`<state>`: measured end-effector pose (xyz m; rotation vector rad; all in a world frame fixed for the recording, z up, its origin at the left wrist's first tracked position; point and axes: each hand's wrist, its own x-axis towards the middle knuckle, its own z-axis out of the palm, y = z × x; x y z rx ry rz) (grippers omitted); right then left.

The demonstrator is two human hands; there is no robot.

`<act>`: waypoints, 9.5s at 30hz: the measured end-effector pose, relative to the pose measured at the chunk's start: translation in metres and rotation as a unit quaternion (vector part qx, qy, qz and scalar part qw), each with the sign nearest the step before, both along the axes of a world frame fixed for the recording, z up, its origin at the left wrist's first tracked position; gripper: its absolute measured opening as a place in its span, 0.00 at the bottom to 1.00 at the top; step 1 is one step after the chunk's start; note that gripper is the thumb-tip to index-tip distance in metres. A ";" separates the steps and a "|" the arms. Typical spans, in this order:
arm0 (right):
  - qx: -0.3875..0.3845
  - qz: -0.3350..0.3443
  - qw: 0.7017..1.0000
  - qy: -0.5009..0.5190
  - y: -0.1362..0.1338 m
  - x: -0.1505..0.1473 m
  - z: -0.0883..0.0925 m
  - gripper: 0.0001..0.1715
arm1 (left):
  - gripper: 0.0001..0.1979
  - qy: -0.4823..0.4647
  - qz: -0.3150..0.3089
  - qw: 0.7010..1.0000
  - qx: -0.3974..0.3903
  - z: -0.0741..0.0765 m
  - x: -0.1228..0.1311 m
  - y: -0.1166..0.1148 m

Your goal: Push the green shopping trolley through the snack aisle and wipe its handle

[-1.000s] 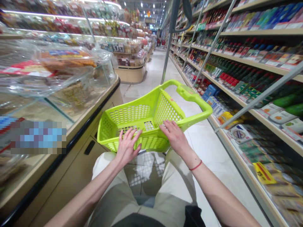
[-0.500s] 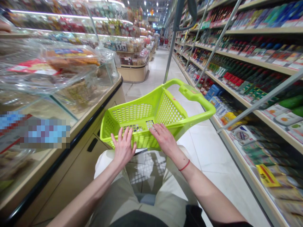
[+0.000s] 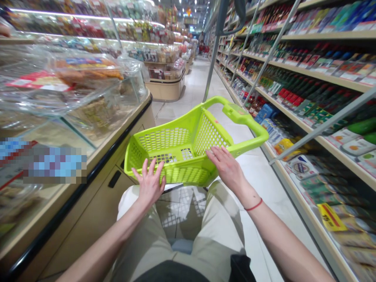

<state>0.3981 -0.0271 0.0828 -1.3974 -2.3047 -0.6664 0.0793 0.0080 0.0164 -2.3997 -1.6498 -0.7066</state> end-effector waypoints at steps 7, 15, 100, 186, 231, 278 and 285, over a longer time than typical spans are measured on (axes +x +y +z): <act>-0.005 0.043 0.999 0.017 0.016 -0.049 -0.023 0.26 | 0.29 0.008 -0.015 1.000 0.004 -0.004 -0.006 0.000; 0.000 0.069 0.997 0.043 0.025 -0.089 -0.032 0.24 | 0.30 0.021 -0.022 1.000 0.001 -0.005 -0.011 -0.002; -0.105 0.113 0.985 0.073 0.043 -0.134 -0.034 0.25 | 0.34 0.008 0.023 1.000 0.008 -0.013 -0.033 -0.005; -0.071 0.066 0.995 0.035 0.038 -0.117 -0.033 0.27 | 0.35 0.004 0.030 1.000 0.008 -0.023 -0.051 -0.003; -0.157 0.048 0.982 0.090 0.050 -0.236 -0.037 0.20 | 0.37 -0.006 0.031 0.999 0.026 -0.031 -0.050 -0.001; -0.044 0.009 0.996 0.082 0.037 -0.126 -0.040 0.26 | 0.41 -0.025 0.027 0.999 0.029 -0.020 -0.030 -0.008; -0.057 0.012 0.994 0.093 0.039 -0.175 -0.040 0.22 | 0.40 0.012 -0.091 0.996 0.005 -0.011 -0.003 -0.003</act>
